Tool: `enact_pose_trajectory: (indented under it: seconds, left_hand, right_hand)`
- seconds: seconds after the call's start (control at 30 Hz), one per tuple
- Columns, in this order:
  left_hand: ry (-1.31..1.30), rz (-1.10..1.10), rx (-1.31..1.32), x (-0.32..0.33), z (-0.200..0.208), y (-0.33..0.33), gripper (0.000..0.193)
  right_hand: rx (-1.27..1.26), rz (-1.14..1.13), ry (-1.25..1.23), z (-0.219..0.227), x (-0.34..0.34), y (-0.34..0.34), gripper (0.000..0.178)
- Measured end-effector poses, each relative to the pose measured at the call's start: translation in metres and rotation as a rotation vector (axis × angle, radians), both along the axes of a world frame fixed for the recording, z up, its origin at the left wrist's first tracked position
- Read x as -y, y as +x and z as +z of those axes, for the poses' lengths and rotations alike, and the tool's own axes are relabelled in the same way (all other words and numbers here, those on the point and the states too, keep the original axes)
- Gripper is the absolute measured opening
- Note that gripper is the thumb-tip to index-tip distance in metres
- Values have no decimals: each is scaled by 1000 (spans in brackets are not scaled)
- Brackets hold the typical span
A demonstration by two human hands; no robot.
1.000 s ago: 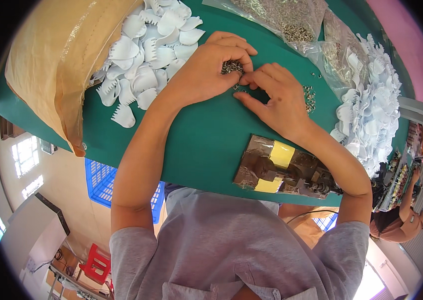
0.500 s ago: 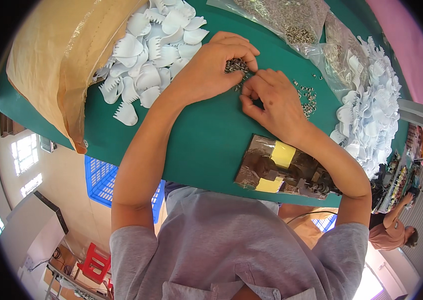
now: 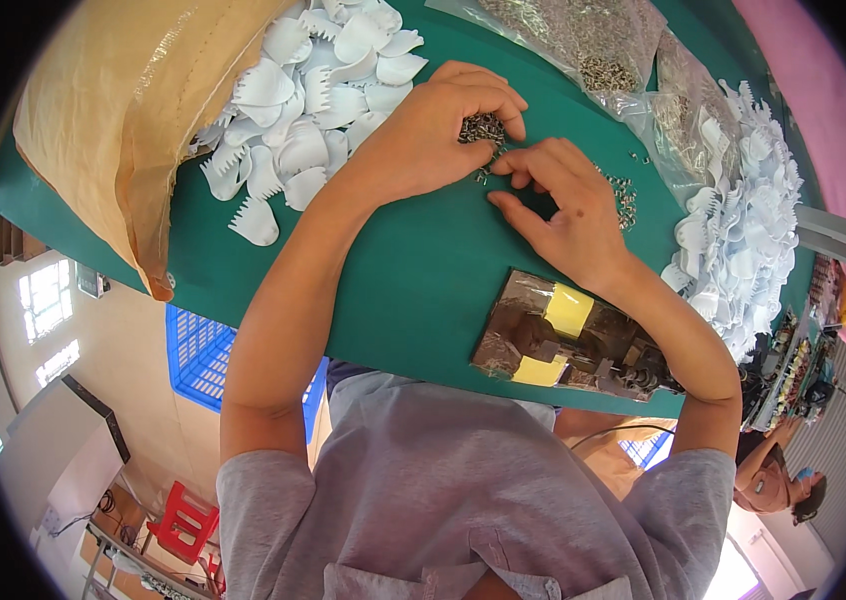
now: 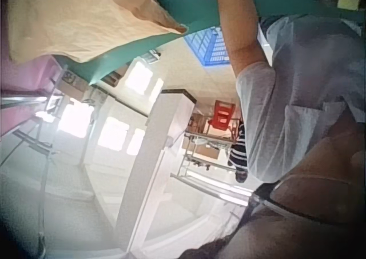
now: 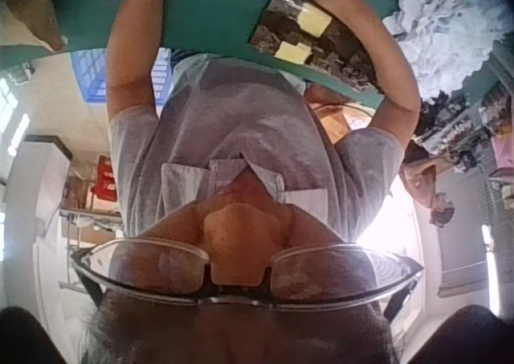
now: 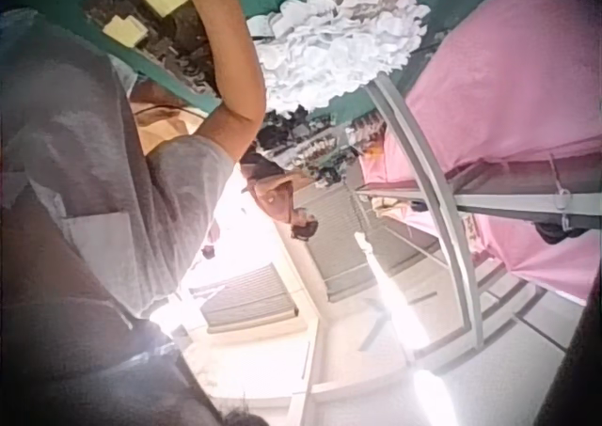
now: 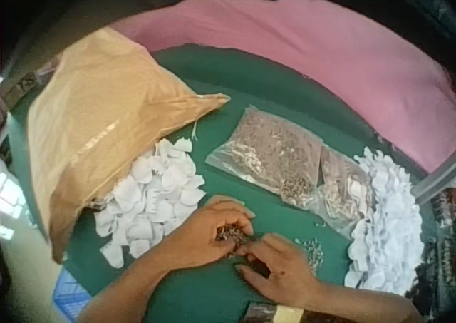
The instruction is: Sorting small metallic components on a workbench in a factory setting.
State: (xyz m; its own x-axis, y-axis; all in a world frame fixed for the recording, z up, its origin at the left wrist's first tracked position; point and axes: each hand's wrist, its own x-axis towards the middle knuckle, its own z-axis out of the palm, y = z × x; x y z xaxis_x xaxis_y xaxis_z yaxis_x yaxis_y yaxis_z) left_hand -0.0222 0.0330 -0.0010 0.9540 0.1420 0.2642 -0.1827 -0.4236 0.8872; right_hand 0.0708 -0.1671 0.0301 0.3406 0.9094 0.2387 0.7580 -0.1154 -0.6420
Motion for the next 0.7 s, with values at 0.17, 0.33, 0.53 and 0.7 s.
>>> enact_pose_trajectory:
  seconds: [0.17,0.33,0.53,0.7]
  left_hand:
    - [21,-5,9,0,1,0,31]
    - [-3,-7,-27,-1,3,1,30]
    - [-3,-19,-25,-1,2,1,31]
    - [-18,-17,-46,-1,3,1,34]
  right_hand:
    - [18,-32,-58,8,15,1,30]
    - [36,-33,-38,0,5,6,27]
    - [125,3,-20,-1,4,15,23]
    - [128,-43,-8,3,2,16,21]
